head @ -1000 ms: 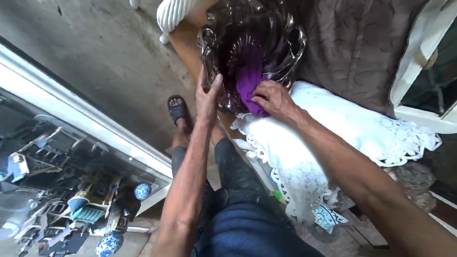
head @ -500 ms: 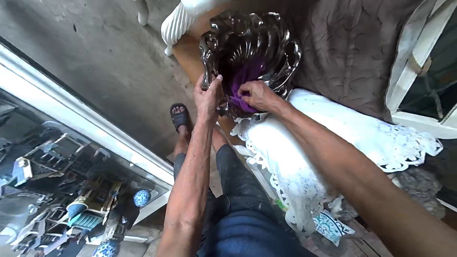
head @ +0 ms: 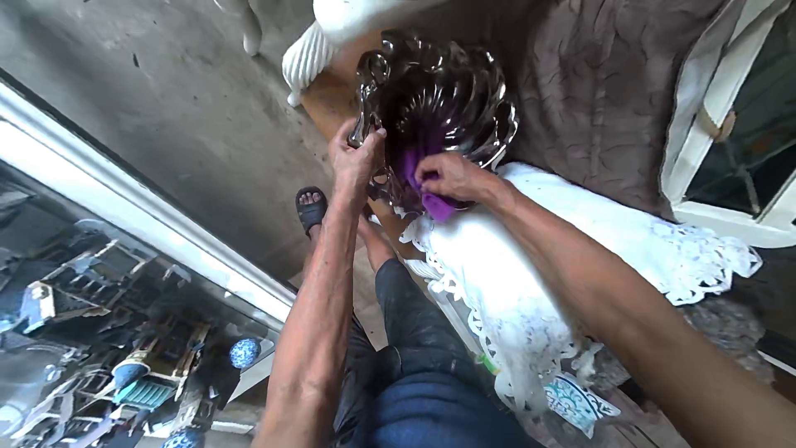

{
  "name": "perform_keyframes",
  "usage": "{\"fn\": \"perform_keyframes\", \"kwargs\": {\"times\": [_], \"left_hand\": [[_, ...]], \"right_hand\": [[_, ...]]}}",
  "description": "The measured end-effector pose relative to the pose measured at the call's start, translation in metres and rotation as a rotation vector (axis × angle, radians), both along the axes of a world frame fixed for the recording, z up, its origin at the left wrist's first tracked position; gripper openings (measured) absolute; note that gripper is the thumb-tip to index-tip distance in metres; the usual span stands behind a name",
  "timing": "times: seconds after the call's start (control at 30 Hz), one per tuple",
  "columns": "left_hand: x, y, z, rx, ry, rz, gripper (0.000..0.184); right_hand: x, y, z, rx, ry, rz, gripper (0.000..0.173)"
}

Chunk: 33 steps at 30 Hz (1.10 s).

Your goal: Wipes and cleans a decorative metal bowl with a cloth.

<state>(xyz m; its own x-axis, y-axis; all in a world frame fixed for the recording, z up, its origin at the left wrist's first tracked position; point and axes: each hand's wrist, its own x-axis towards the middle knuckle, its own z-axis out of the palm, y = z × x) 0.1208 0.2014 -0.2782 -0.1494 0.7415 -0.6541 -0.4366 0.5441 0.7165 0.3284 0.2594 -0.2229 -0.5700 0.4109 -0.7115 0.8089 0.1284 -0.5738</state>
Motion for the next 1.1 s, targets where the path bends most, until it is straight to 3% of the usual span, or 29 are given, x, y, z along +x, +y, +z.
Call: {"fn": "perform_keyframes", "kwargs": {"times": [0.07,0.13,0.3,0.37,0.43,0.53,0.63,0.8,0.87,0.97,1.1], "left_hand": [[-0.004,0.011,-0.002,0.057,0.070,-0.106,0.028],[-0.008,0.025,-0.002,0.092,0.150,-0.215,0.028],[-0.011,0.037,-0.009,0.107,0.204,-0.285,0.029],[-0.016,0.044,-0.011,0.098,0.215,-0.297,0.028],[-0.013,0.045,-0.007,0.092,0.214,-0.302,0.028],[-0.020,0.047,-0.011,0.105,0.217,-0.301,0.028],[-0.020,0.047,-0.010,0.117,0.206,-0.286,0.027],[-0.016,0.042,-0.011,0.104,0.242,-0.278,0.024],[-0.017,0.044,-0.013,0.082,0.275,-0.287,0.028],[-0.016,0.050,-0.005,0.025,0.332,-0.347,0.034],[-0.020,0.050,-0.009,0.074,0.375,-0.374,0.032]], "right_hand": [[0.010,-0.006,0.019,-0.072,-0.006,0.108,0.014],[0.011,-0.010,0.013,-0.042,0.030,0.095,0.013],[-0.026,0.004,-0.053,0.249,-0.117,-0.241,0.019],[-0.031,0.007,-0.059,0.327,-0.134,-0.287,0.019],[-0.022,-0.005,-0.041,0.249,-0.090,-0.280,0.019],[-0.011,-0.012,0.003,0.003,-0.017,-0.090,0.016],[0.001,-0.014,0.014,-0.018,0.047,0.039,0.014],[-0.031,0.003,-0.048,0.204,-0.137,-0.224,0.016],[-0.034,0.005,-0.055,0.266,-0.119,-0.272,0.016],[-0.006,-0.008,-0.021,0.141,0.049,-0.116,0.015],[0.033,-0.007,0.026,-0.035,0.095,0.194,0.008]]}}
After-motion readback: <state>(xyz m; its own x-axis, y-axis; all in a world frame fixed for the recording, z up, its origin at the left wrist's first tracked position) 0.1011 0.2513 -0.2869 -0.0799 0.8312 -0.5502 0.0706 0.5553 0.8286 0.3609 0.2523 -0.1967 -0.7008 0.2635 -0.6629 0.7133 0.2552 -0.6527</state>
